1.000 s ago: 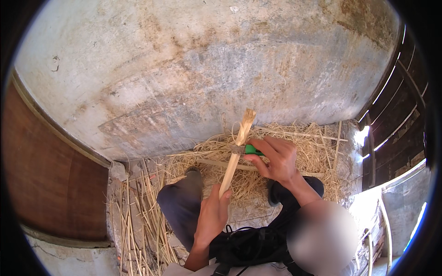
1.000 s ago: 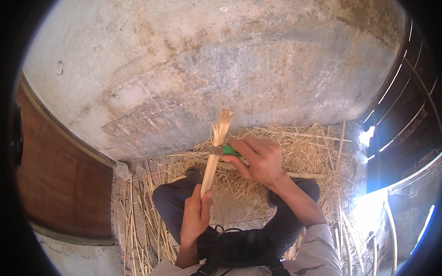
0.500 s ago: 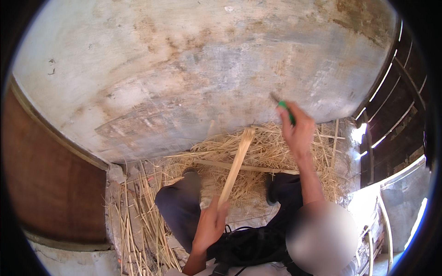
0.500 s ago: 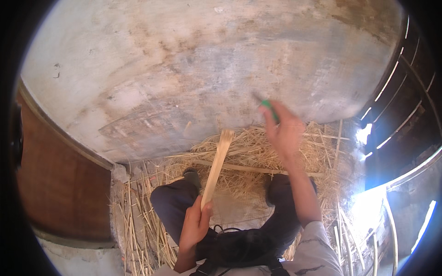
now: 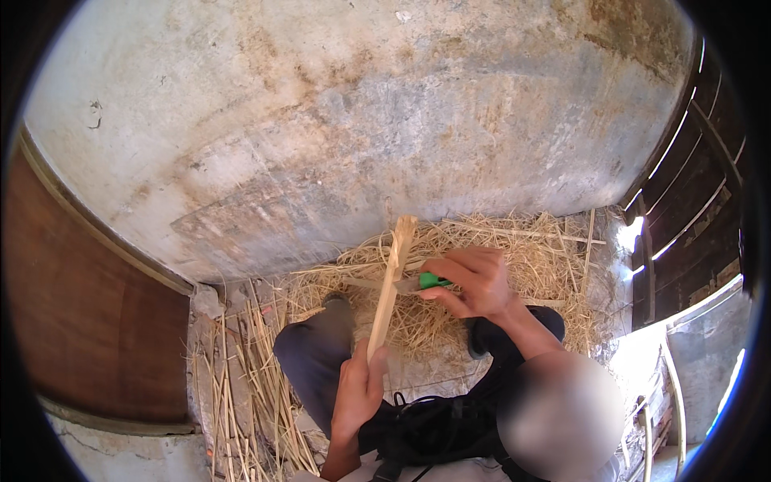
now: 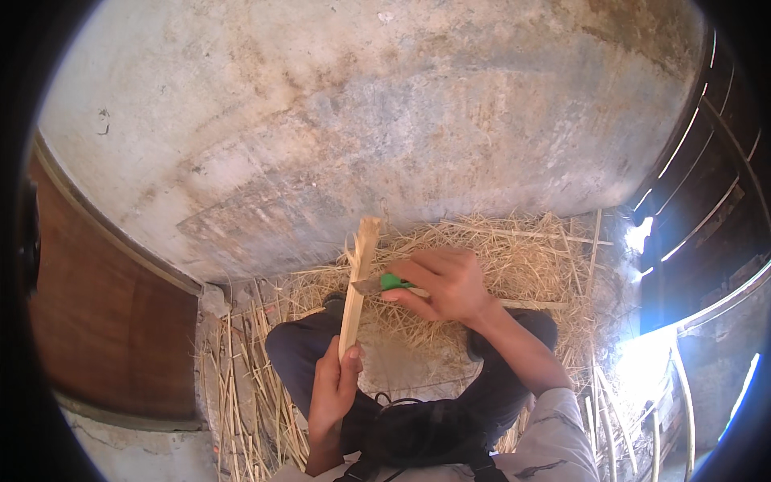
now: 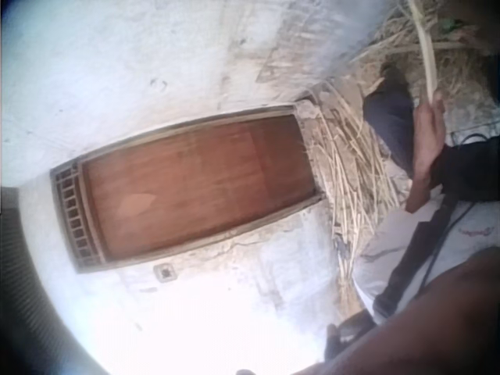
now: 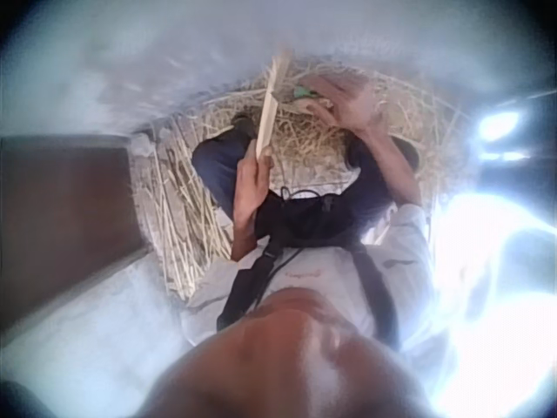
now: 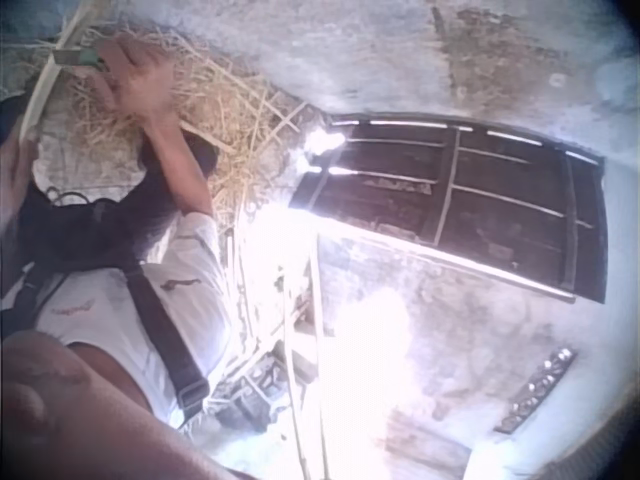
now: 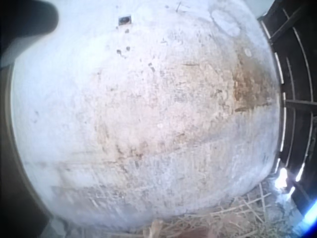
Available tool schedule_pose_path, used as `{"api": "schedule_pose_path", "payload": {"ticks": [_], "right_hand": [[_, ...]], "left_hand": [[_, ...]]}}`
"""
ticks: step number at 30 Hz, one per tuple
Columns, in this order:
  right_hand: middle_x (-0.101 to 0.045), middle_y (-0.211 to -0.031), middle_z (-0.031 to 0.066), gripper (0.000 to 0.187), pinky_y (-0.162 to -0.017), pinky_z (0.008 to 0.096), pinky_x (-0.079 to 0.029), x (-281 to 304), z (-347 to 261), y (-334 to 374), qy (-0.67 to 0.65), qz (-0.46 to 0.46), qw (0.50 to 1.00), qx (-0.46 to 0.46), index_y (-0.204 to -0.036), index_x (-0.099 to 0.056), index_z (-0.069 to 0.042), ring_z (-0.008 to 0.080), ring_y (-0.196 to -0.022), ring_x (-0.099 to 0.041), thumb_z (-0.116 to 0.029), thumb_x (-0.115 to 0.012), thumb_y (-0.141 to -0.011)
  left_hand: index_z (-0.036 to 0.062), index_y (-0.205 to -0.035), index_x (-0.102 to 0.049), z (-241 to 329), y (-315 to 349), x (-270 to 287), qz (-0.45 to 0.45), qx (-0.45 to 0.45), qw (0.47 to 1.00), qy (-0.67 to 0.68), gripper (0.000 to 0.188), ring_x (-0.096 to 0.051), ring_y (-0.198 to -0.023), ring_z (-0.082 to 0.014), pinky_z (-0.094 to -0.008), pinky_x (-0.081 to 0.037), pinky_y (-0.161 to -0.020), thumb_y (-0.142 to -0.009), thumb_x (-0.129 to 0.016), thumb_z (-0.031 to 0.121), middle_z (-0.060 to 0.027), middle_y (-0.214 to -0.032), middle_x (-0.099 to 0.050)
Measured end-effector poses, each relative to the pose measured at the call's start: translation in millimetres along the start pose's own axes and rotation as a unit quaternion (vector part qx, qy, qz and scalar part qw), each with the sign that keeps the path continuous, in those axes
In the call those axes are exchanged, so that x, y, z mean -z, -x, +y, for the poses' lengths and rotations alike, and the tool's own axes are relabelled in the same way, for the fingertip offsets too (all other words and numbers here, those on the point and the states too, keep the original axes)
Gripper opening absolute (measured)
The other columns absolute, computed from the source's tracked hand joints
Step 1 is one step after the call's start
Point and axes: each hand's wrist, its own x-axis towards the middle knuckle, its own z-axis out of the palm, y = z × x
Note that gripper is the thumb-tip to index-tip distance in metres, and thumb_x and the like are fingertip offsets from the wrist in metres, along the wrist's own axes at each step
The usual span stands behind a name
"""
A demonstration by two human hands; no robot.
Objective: The person whittles a bamboo stick using a utility knife while sitting on a straw-covered floor, creating thin shavings along the top end of the stick.
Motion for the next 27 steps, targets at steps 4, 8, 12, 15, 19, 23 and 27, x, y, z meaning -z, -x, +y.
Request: {"api": "schedule_pose_path", "payload": {"ticks": [4, 8, 12, 15, 19, 23, 27], "right_hand": [[-0.069, -0.077, 0.0024, 0.036, -0.055, 0.0362, -0.052, -7.6, -3.7, 2.7, 0.016, -0.034, 0.999, -0.010, -0.107, -0.079, -0.011, 0.0232, -0.061, -0.067, -0.040, -0.087, -0.088], [-0.070, -0.078, 0.0020, 0.035, -0.054, 0.0360, -0.052, -11.9, -2.3, 2.1, 0.025, -0.001, 0.999, -0.029, -0.107, -0.079, -0.011, 0.0224, -0.061, -0.068, -0.040, -0.087, -0.089], [-0.072, -0.080, 0.0018, 0.034, -0.054, 0.0356, -0.053, -11.1, -1.4, 2.5, 0.045, 0.010, 0.998, -0.042, -0.106, -0.079, -0.010, 0.0219, -0.062, -0.070, -0.039, -0.086, -0.090], [-0.072, -0.080, 0.0020, 0.035, -0.054, 0.0350, -0.053, -6.2, -2.9, -0.1, 0.055, -0.004, 0.997, -0.050, -0.105, -0.079, -0.010, 0.0216, -0.062, -0.070, -0.040, -0.087, -0.089], [-0.071, -0.078, 0.0016, 0.035, -0.053, 0.0345, -0.052, -4.2, -0.5, 1.2, 0.048, -0.027, 0.998, -0.015, -0.105, -0.079, -0.010, 0.0206, -0.060, -0.069, -0.040, -0.087, -0.089], [-0.070, -0.076, 0.0012, 0.035, -0.052, 0.0339, -0.051, -9.4, -3.1, 0.8, 0.054, 0.001, 0.998, -0.023, -0.105, -0.079, -0.011, 0.0200, -0.058, -0.068, -0.041, -0.087, -0.089], [-0.070, -0.076, 0.0008, 0.034, -0.052, 0.0333, -0.051, -8.7, -6.7, -1.7, 0.063, 0.005, 0.998, -0.030, -0.104, -0.078, -0.011, 0.0195, -0.058, -0.067, -0.041, -0.087, -0.090]], "left_hand": [[-0.0024, -0.114, -0.060, 4.2, -0.3, 0.5, -0.005, -0.014, 1.000, 0.004, 0.017, -0.058, -0.062, -0.0274, -0.0386, -0.045, -0.059, -0.112, -0.055, 0.014, -0.0138, -0.072, -0.058], [-0.0023, -0.118, -0.059, 2.3, 1.0, -0.1, -0.019, -0.024, 1.000, -0.002, 0.013, -0.061, -0.058, -0.0342, -0.0418, -0.047, -0.057, -0.110, -0.057, 0.008, -0.0179, -0.071, -0.060], [-0.0020, -0.117, -0.059, 9.5, 0.7, -0.3, -0.020, -0.011, 1.000, -0.004, 0.013, -0.062, -0.059, -0.0348, -0.0417, -0.047, -0.058, -0.111, -0.057, 0.009, -0.0176, -0.071, -0.060], [-0.0020, -0.115, -0.058, 12.3, 0.6, -1.2, -0.020, -0.007, 1.000, -0.002, 0.013, -0.062, -0.059, -0.0351, -0.0421, -0.047, -0.058, -0.112, -0.057, 0.010, -0.0174, -0.071, -0.061], [-0.0018, -0.113, -0.058, 11.4, 0.3, -2.3, -0.018, -0.018, 1.000, -0.004, 0.013, -0.062, -0.059, -0.0359, -0.0428, -0.047, -0.058, -0.112, -0.057, 0.012, -0.0174, -0.071, -0.061], [-0.0018, -0.112, -0.057, 14.6, -1.0, -1.9, -0.011, -0.018, 1.000, -0.011, 0.014, -0.062, -0.059, -0.0376, -0.0435, -0.047, -0.058, -0.112, -0.057, 0.012, -0.0178, -0.071, -0.061], [-0.0019, -0.112, -0.057, 16.7, -1.5, -1.3, -0.010, -0.014, 1.000, -0.022, 0.014, -0.063, -0.059, -0.0395, -0.0442, -0.047, -0.058, -0.113, -0.056, 0.012, -0.0186, -0.070, -0.060]]}}
